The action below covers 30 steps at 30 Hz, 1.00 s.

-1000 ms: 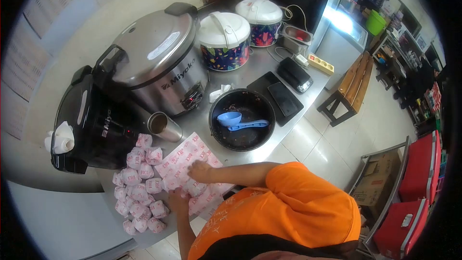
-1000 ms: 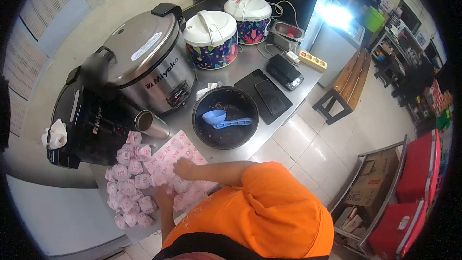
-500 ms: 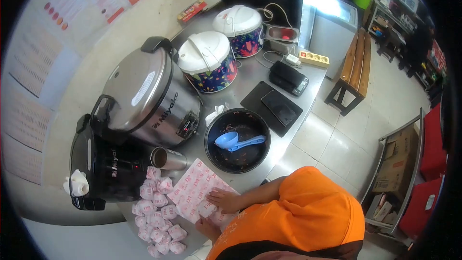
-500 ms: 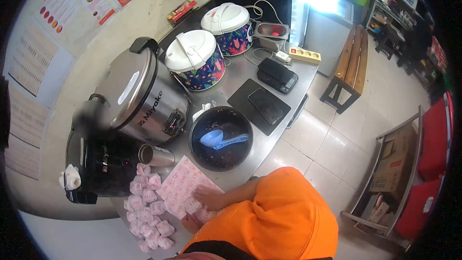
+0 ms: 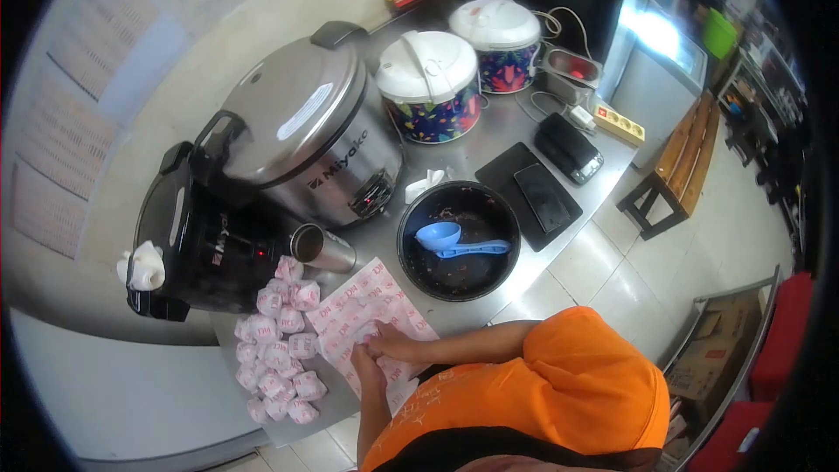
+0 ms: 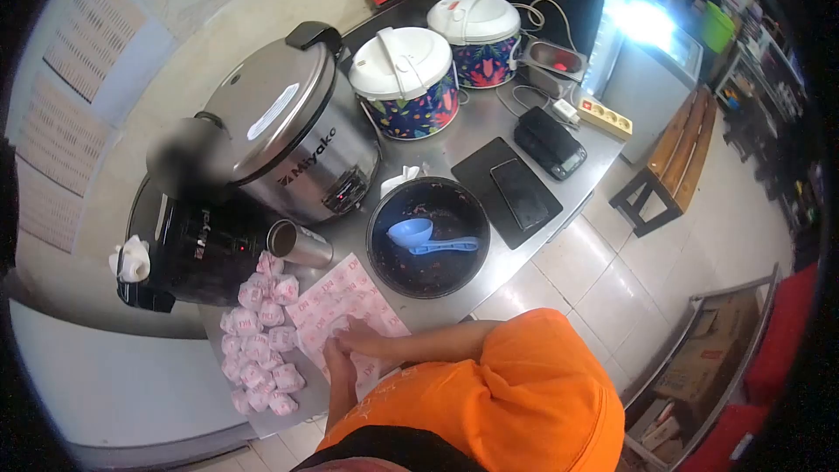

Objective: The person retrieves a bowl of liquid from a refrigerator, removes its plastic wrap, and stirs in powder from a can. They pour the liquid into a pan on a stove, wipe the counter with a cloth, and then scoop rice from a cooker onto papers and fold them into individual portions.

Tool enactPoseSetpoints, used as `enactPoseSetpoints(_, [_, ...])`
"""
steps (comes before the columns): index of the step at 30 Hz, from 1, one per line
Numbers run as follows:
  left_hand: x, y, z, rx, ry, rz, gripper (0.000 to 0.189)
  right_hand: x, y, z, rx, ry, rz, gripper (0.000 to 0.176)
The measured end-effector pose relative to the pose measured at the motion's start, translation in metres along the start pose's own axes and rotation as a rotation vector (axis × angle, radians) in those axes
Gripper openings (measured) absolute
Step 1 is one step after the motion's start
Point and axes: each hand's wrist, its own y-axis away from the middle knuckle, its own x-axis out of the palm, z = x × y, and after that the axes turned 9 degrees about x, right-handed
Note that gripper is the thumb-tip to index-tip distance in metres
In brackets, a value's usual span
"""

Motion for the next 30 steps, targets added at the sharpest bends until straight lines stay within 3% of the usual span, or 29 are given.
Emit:
enactPoseSetpoints(3, [0.050,0.014,-0.031,-0.127,0.084,-0.144,0.036,-0.015,-0.002,0.012,0.087,0.145,-0.057,0.066])
enactPoseSetpoints(4, [0.037,0.004,-0.011,-0.124,0.088,-0.139,0.036,-0.019,-0.008,0.014,0.083,0.148,-0.062,0.066])
enactPoseSetpoints(6, [-0.003,-0.022,0.045,0.094,-0.241,0.019,0.054,-0.031,-0.028,0.015,-0.134,0.220,-0.171,0.063])
enactPoseSetpoints(7, [-0.001,-0.016,0.042,0.098,-0.241,0.024,0.054,-0.033,-0.041,0.015,-0.139,0.219,-0.175,0.063])
enactPoseSetpoints(9, [0.011,0.006,0.032,0.649,-1.444,0.372,0.075,-0.031,-0.066,0.021,-0.412,0.165,-0.619,0.063])
enactPoseSetpoints(10, [0.015,0.010,0.033,0.659,-1.447,0.381,0.075,-0.035,-0.071,0.033,-0.333,0.071,-0.636,0.062])
enactPoseSetpoints(12, [0.022,0.015,0.034,0.317,-1.578,0.434,0.088,-0.043,-0.084,0.040,-0.277,0.141,-0.668,0.064])
enactPoseSetpoints(13, [0.025,0.016,0.026,0.329,-1.592,0.449,0.088,-0.048,-0.088,0.043,-0.213,0.219,-0.689,0.066])
enactPoseSetpoints(14, [0.029,0.017,0.016,0.274,-1.569,0.489,0.088,-0.047,-0.070,0.057,-0.045,0.325,-0.614,0.074])
enactPoseSetpoints(15, [0.033,0.016,0.010,0.218,-1.548,0.529,0.089,-0.043,-0.057,0.065,-0.049,0.299,-0.627,0.074])
enactPoseSetpoints(16, [0.033,0.013,0.015,0.232,-1.568,0.551,0.089,-0.037,-0.047,0.067,-0.120,0.453,-0.569,0.077])
enactPoseSetpoints(17, [0.030,0.011,0.024,0.095,-1.725,0.574,0.084,-0.034,-0.037,0.073,-0.190,0.603,-0.511,0.080])
enactPoseSetpoints(18, [0.026,0.005,0.028,-0.046,-1.884,0.588,0.079,-0.034,-0.018,0.085,-0.354,0.480,-0.426,0.077])
enactPoseSetpoints(19, [0.024,-0.004,0.024,-0.028,-1.914,0.606,0.079,-0.035,0.006,0.099,-0.521,0.357,-0.341,0.075])
enactPoseSetpoints(21, [0.021,-0.021,0.021,0.045,-1.997,0.631,0.078,-0.070,0.060,0.160,-0.701,0.176,0.070,0.061])
enactPoseSetpoints(23, [0.019,-0.039,0.019,0.119,-2.070,0.654,0.078,-0.129,0.107,0.229,-0.712,0.159,0.182,0.036])
enactPoseSetpoints(25, [0.021,-0.057,0.013,0.195,-2.134,0.668,0.077,-0.186,0.087,0.271,-1.216,0.236,-0.423,0.021])
enactPoseSetpoints(26, [0.022,-0.065,0.010,0.231,-2.162,0.669,0.077,-0.222,0.072,0.293,-1.357,0.284,-0.780,0.018])
enactPoseSetpoints(27, [0.024,-0.072,0.008,0.266,-2.188,0.669,0.077,-0.261,0.058,0.315,-1.211,0.249,-0.904,0.021])
enactPoseSetpoints(28, [0.026,-0.078,0.007,0.299,-2.211,0.668,0.076,-0.296,0.034,0.332,-1.260,0.253,-1.213,0.029])
enactPoseSetpoints(29, [0.027,-0.082,0.006,0.327,-2.232,0.664,0.076,-0.325,0.011,0.344,-0.997,0.332,-1.390,0.046])
enactPoseSetpoints(30, [0.028,-0.085,0.005,0.354,-2.252,0.658,0.076,-0.347,-0.018,0.348,-0.885,0.388,-1.632,0.057])
